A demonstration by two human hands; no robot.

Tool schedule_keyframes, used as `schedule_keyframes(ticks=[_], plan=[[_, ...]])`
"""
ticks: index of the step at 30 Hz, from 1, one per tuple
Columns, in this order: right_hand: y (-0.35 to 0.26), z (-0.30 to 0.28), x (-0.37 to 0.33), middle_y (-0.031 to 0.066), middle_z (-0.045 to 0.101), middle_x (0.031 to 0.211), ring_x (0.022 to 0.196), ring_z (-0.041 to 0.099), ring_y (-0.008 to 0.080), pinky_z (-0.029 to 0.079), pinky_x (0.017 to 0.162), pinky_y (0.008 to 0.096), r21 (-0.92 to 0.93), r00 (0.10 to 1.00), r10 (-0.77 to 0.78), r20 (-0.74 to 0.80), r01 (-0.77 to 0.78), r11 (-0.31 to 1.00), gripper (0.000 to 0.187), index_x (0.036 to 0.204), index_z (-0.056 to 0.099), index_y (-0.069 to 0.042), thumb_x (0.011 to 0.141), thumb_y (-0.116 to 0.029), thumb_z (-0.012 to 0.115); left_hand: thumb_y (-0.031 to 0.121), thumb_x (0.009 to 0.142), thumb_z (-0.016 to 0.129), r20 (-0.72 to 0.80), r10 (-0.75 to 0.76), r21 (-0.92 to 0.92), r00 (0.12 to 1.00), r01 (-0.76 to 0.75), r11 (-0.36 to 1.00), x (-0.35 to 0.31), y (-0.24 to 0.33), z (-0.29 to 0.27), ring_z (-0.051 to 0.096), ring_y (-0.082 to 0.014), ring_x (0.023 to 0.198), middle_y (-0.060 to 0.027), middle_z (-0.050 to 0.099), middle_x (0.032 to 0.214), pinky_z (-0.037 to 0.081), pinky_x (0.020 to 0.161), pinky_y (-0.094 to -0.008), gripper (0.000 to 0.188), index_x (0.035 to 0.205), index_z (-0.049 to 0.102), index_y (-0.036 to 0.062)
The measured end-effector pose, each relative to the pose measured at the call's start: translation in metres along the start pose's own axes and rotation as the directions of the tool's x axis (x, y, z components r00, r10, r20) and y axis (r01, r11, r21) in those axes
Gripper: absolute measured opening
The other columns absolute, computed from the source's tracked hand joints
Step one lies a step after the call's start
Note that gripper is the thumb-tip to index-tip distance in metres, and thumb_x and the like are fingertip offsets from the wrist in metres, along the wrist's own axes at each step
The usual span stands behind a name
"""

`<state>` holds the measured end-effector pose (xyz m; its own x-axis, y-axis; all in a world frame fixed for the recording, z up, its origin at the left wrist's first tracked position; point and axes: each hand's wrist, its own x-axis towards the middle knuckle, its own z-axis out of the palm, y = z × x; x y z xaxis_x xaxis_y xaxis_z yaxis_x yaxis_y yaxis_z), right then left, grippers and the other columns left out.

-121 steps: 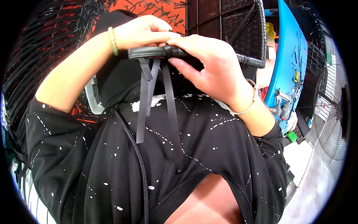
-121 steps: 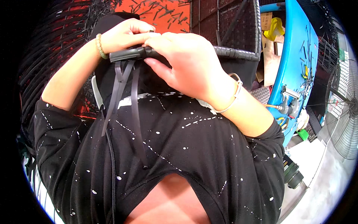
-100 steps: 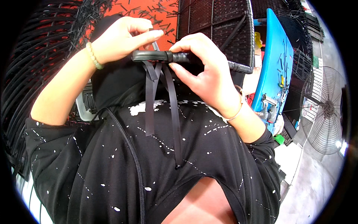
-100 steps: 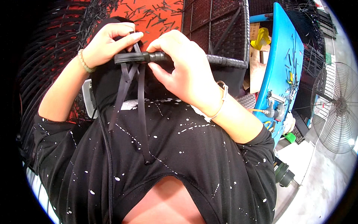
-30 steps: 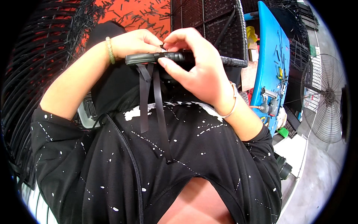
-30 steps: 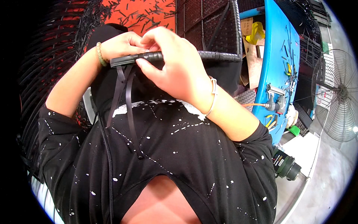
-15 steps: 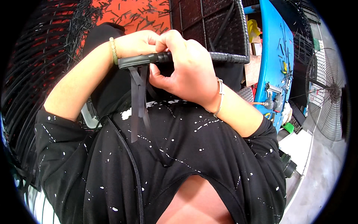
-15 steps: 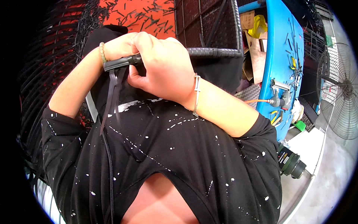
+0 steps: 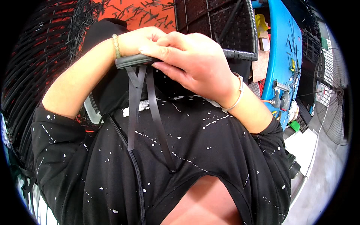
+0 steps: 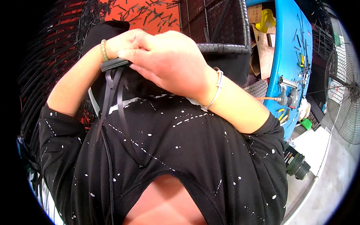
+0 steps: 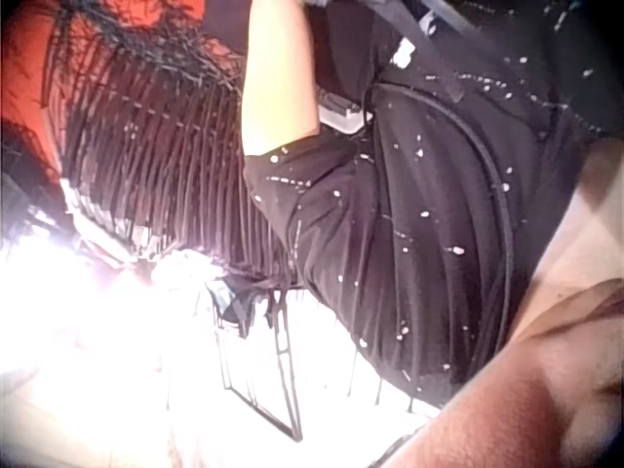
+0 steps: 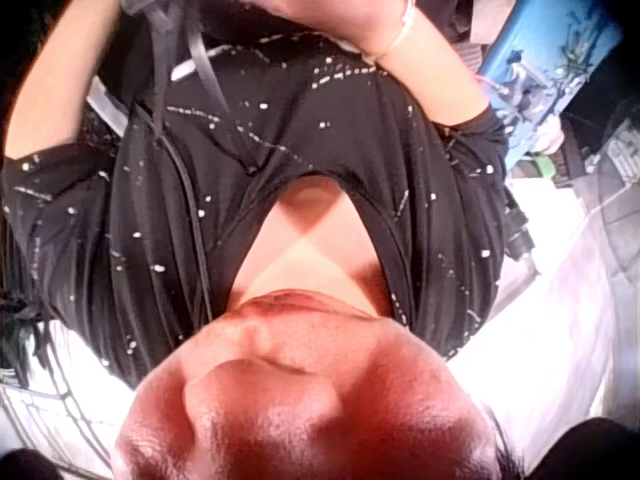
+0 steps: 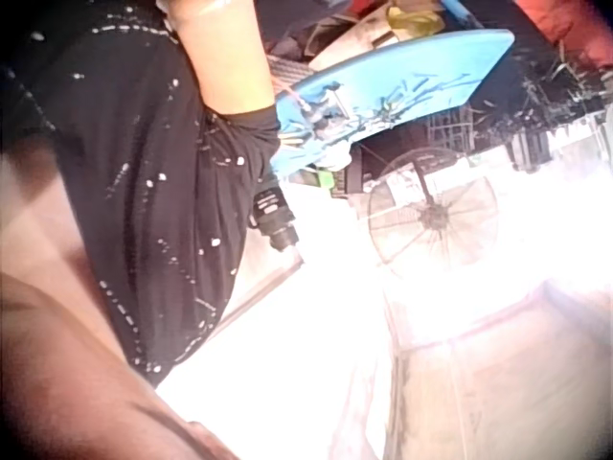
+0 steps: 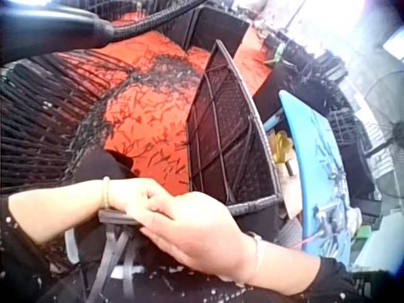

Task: The person wraps a black plastic strip around a curved metal chair frame. They use a staple gun to secure the strip at intervals and pliers to trim the excess material. The task involves repetitive wrapping and fastening actions on the chair's armrest.

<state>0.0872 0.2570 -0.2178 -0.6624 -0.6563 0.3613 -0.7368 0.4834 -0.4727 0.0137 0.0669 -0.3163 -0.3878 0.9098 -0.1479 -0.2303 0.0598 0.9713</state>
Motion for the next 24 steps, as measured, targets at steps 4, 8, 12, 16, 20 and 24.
schedule_keyframes(ticks=[4, 8, 12, 16, 20, 24], plan=[[-0.009, -0.005, 0.002, 0.0037, 0.065, 0.095, 0.072, 0.062, 0.0253, 0.049, 0.064, 0.0347, -0.112, 1.000, 0.028, -0.011, -0.029, 0.993, 0.033, 0.114, 0.073, -0.013, 0.081, -0.016, 0.075, 0.024, 0.091, 0.069, -0.001, 0.064, 0.164, 0.998, -0.063, 0.984, 0.004, -0.019, -0.008, 0.054, -0.0031, 0.069, 0.0060, 0.063, 0.076, 0.045, 0.063, -0.0218, 0.022, 0.087, 0.071, 0.0031], [-0.013, -0.008, -0.004, 0.0043, 0.065, 0.094, 0.072, 0.062, 0.0258, 0.049, 0.064, 0.0353, -0.148, 0.994, 0.105, 0.021, -0.101, 0.984, 0.033, 0.114, 0.073, -0.012, 0.081, -0.015, 0.075, 0.028, 0.091, 0.070, -0.050, -0.002, 0.128, 0.999, 0.009, 0.992, 0.002, -0.004, -0.001, 0.054, -0.0034, 0.069, 0.0057, 0.063, 0.076, 0.045, 0.063, -0.0225, 0.026, 0.087, 0.071, 0.0022], [-0.014, -0.005, -0.001, 0.0065, 0.065, 0.091, 0.073, 0.063, 0.0272, 0.050, 0.065, 0.0350, -0.041, 0.995, 0.085, -0.042, -0.087, 0.995, 0.030, 0.112, 0.072, -0.009, 0.082, -0.013, 0.074, 0.028, 0.092, 0.069, -0.001, 0.005, -0.039, 1.000, -0.005, 0.999, 0.000, 0.000, -0.001, 0.054, -0.0034, 0.071, 0.0057, 0.063, 0.078, 0.045, 0.064, -0.0229, 0.026, 0.090, 0.071, 0.0016], [0.007, -0.006, 0.002, 0.0088, 0.065, 0.086, 0.076, 0.064, 0.0278, 0.050, 0.066, 0.0329, 0.242, 0.991, 0.133, 0.008, -0.131, 0.961, 0.020, 0.104, 0.073, -0.004, 0.088, -0.015, 0.074, 0.026, 0.091, 0.069, 0.014, 0.005, -0.014, 1.000, -0.004, 1.000, 0.000, -0.010, -0.006, 0.055, -0.0031, 0.075, 0.0054, 0.064, 0.081, 0.046, 0.067, -0.0235, 0.025, 0.094, 0.071, 0.0014], [0.004, -0.006, 0.022, 0.0143, 0.065, 0.079, 0.073, 0.064, 0.0322, 0.051, 0.067, 0.0360, 0.120, 0.957, 0.232, 0.175, -0.254, 0.960, 0.023, 0.098, 0.073, -0.006, 0.093, -0.029, 0.070, 0.022, 0.092, 0.065, -0.050, 0.065, 0.207, 0.997, -0.054, 0.977, 0.003, -0.023, -0.011, 0.058, -0.0068, 0.078, 0.0014, 0.066, 0.082, 0.049, 0.070, -0.0268, 0.023, 0.102, 0.070, 0.0020], [0.008, 0.000, 0.022, 0.0185, 0.067, 0.082, 0.076, 0.065, 0.0380, 0.052, 0.068, 0.0399, 0.137, 0.941, 0.241, 0.239, -0.278, 0.951, 0.034, 0.097, 0.072, -0.006, 0.095, -0.039, 0.065, 0.018, 0.091, 0.063, -0.027, 0.146, 0.421, 0.989, -0.122, 0.899, -0.001, -0.008, -0.003, 0.061, -0.0116, 0.079, -0.0035, 0.068, 0.083, 0.050, 0.072, -0.0307, 0.025, 0.107, 0.068, -0.0001]])
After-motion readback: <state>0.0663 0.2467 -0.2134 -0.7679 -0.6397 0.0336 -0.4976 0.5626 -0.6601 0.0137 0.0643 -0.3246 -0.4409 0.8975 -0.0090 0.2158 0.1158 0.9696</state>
